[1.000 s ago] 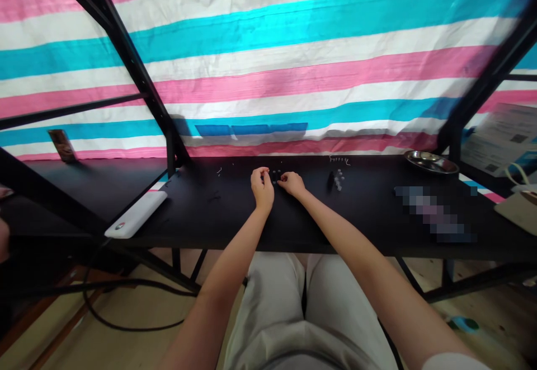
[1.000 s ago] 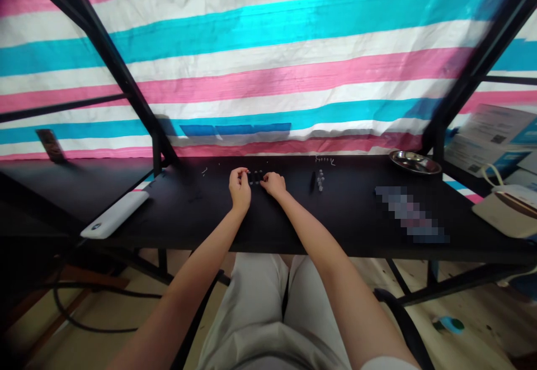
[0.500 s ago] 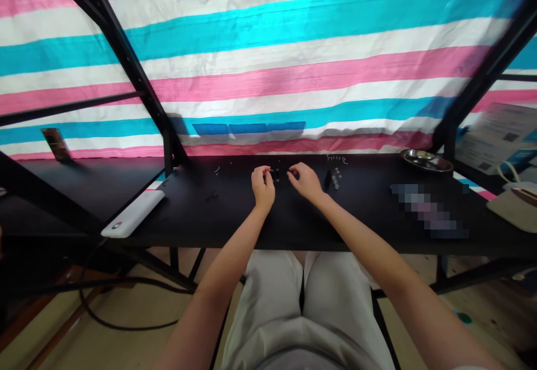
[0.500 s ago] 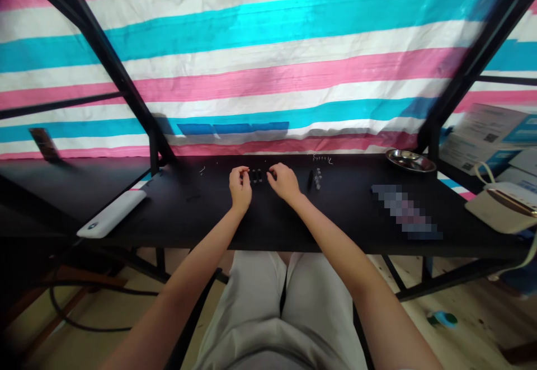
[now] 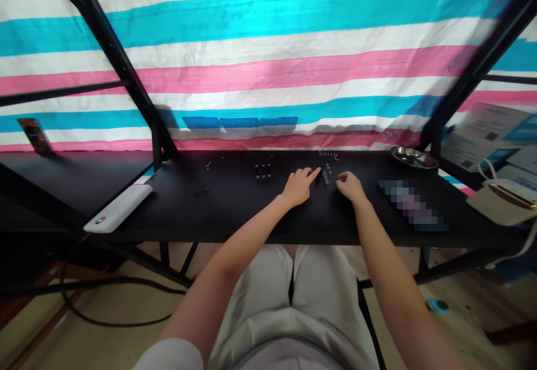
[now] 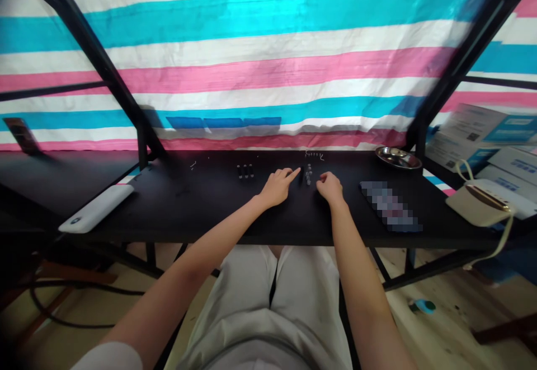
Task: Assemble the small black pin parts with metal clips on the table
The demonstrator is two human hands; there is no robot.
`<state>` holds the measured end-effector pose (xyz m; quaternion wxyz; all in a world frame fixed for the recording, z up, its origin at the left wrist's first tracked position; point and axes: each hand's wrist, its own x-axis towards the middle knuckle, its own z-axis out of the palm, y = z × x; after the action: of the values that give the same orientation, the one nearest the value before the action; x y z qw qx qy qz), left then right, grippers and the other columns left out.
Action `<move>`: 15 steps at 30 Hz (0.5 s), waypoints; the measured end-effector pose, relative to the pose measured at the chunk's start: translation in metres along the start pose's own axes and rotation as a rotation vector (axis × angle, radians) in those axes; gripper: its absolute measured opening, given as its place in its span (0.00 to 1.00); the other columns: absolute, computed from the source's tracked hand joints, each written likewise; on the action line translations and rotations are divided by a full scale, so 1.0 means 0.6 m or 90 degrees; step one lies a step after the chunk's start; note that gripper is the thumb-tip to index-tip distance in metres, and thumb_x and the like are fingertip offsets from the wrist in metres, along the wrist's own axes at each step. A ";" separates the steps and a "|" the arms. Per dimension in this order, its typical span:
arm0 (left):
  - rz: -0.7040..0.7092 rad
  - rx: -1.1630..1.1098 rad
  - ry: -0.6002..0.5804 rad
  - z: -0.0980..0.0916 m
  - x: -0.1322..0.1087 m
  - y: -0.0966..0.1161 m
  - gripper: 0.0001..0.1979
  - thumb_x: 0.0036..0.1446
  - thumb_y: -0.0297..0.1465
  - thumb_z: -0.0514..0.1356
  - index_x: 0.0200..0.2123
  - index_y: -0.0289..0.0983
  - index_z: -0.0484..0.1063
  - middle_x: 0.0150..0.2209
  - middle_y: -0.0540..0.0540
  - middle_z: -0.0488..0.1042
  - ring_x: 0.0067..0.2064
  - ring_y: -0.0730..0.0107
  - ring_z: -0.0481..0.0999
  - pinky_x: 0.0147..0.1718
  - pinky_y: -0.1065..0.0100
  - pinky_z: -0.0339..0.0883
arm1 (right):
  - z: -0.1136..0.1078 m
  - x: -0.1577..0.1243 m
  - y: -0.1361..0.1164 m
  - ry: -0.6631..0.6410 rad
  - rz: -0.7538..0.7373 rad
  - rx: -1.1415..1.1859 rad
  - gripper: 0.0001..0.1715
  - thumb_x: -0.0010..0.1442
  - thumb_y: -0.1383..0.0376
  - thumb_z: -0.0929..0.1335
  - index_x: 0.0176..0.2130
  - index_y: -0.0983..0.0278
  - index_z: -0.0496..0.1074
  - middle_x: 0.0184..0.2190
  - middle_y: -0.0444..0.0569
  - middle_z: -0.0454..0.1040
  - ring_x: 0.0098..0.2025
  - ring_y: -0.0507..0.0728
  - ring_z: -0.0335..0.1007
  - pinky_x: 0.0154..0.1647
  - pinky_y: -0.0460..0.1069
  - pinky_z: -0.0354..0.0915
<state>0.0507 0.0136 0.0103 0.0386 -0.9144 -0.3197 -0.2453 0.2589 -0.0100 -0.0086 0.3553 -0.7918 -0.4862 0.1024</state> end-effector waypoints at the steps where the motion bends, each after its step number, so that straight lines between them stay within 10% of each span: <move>1: -0.005 0.008 -0.015 0.007 0.005 0.004 0.31 0.55 0.19 0.48 0.61 0.41 0.55 0.51 0.41 0.66 0.46 0.60 0.66 0.39 0.62 0.59 | 0.004 0.000 0.005 -0.021 -0.013 -0.017 0.13 0.47 0.68 0.65 0.37 0.63 0.70 0.36 0.50 0.74 0.40 0.58 0.69 0.42 0.51 0.62; 15: 0.041 0.063 -0.001 0.020 0.021 0.001 0.07 0.61 0.28 0.52 0.39 0.35 0.70 0.39 0.42 0.72 0.42 0.62 0.67 0.40 0.61 0.55 | 0.020 -0.012 -0.002 -0.051 -0.142 -0.128 0.14 0.51 0.56 0.68 0.37 0.61 0.73 0.37 0.49 0.74 0.43 0.58 0.68 0.39 0.51 0.61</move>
<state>0.0646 0.0227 0.0059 0.0914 -0.9214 -0.3016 -0.2273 0.2483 -0.0101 -0.0179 0.2638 -0.7597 -0.5927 0.0450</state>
